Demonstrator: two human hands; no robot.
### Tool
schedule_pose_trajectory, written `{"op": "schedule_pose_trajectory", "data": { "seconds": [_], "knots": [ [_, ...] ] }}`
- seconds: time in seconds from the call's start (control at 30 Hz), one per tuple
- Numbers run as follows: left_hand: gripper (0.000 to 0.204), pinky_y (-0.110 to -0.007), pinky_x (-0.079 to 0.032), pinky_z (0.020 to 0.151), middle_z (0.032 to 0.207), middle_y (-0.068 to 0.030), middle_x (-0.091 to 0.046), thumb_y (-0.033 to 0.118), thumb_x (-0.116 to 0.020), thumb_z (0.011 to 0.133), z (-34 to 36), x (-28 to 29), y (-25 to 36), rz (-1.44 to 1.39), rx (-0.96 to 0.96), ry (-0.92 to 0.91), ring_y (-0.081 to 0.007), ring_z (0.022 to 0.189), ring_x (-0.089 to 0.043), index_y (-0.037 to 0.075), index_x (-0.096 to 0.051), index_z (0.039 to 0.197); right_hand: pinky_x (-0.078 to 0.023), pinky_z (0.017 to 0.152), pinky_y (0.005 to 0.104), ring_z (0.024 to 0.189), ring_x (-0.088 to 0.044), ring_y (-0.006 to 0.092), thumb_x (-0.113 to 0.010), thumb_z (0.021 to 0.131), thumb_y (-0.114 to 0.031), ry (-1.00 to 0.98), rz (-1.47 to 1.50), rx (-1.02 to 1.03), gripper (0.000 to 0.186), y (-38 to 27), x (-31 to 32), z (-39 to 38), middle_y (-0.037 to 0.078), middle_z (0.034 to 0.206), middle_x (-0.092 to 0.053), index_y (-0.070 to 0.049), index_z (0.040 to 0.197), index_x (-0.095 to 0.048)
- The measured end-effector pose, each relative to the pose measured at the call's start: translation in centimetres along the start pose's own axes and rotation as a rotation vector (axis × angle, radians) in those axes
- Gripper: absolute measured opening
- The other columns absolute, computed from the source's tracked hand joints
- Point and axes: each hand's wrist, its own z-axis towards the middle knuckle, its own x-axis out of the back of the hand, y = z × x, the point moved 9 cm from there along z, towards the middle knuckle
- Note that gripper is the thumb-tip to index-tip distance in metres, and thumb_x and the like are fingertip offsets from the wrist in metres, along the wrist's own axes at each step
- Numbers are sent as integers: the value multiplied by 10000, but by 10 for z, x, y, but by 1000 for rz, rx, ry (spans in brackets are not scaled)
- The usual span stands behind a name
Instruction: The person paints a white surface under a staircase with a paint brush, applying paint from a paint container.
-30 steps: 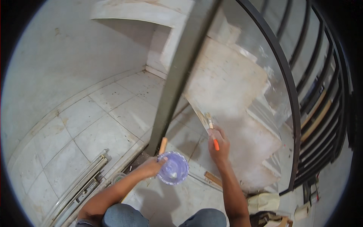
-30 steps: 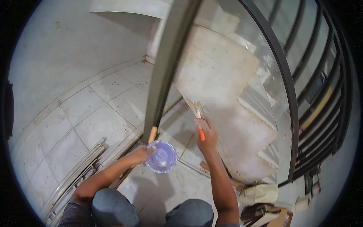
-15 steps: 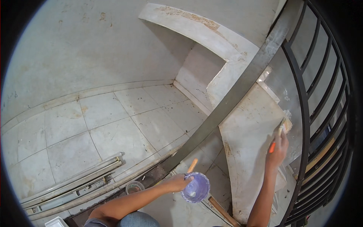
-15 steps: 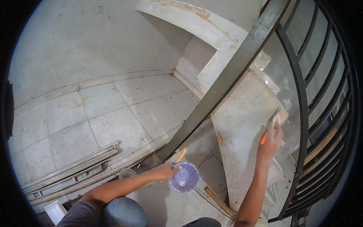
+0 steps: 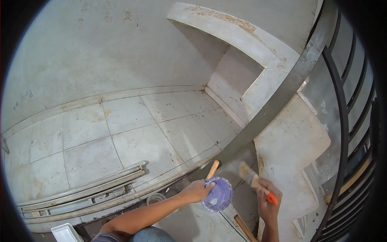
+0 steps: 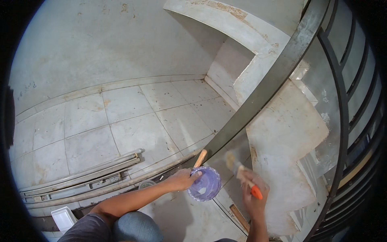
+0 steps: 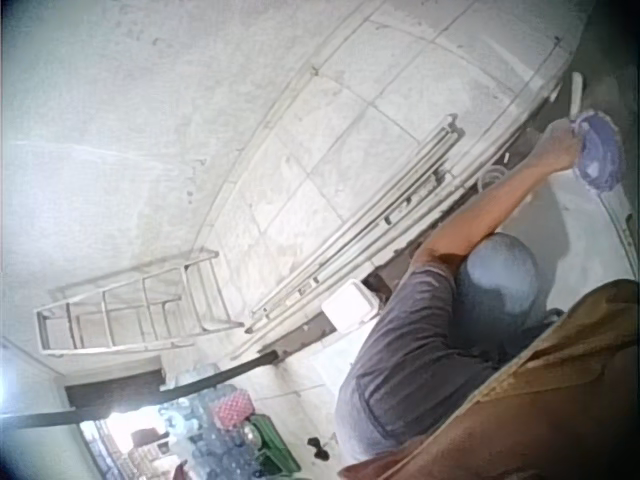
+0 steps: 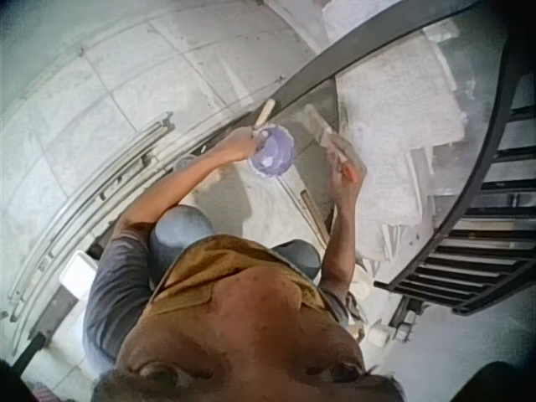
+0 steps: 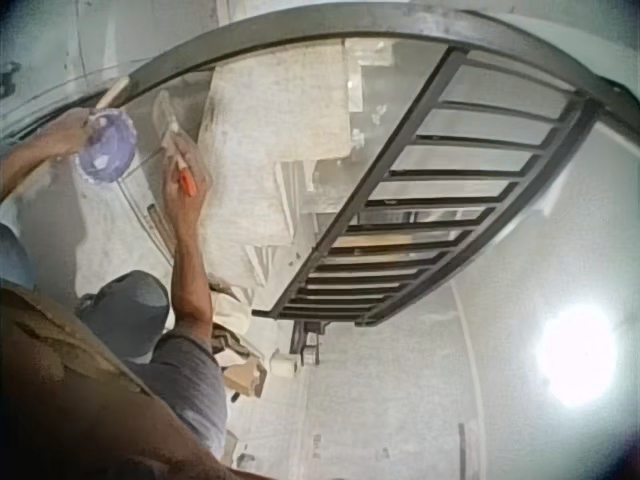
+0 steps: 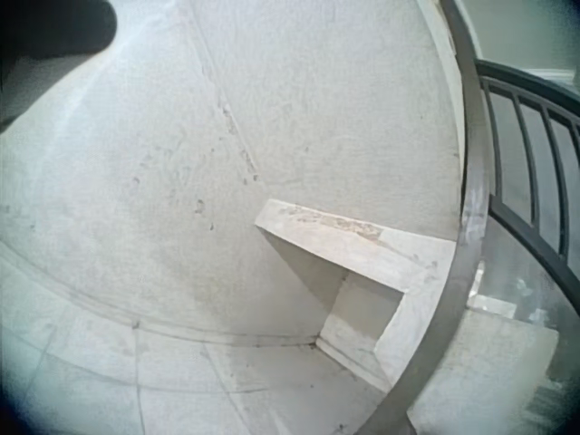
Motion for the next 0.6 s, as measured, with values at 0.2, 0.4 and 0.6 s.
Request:
{"op": "schedule_pose_trajectory", "data": {
  "seconds": [0.2,0.4,0.6],
  "knots": [
    [622,-503,-467,847,926,-305,-643,508,-422,975,-17,43,28,4,-8,134,-465,946,-615,-88,-599,989,-547,750,321,883,-705,269,-662,816,-34,-309,135,193,154,-37,-43,2,174,975,-709,-1,961,-699],
    [622,-514,-471,816,861,-310,-634,514,-421,975,-56,91,41,-124,169,236,-478,883,-615,-87,-580,998,-570,695,316,862,-709,277,-676,784,17,-299,223,93,229,-55,-62,32,166,1007,-698,-57,998,-700],
    [593,-504,-482,767,811,-310,-629,486,-437,974,-131,117,85,-152,310,380,-474,827,-628,-88,-586,959,-569,756,335,885,-705,305,-684,782,39,-398,278,41,219,-133,-49,65,185,1017,-688,-28,991,-688]
  ]
}}
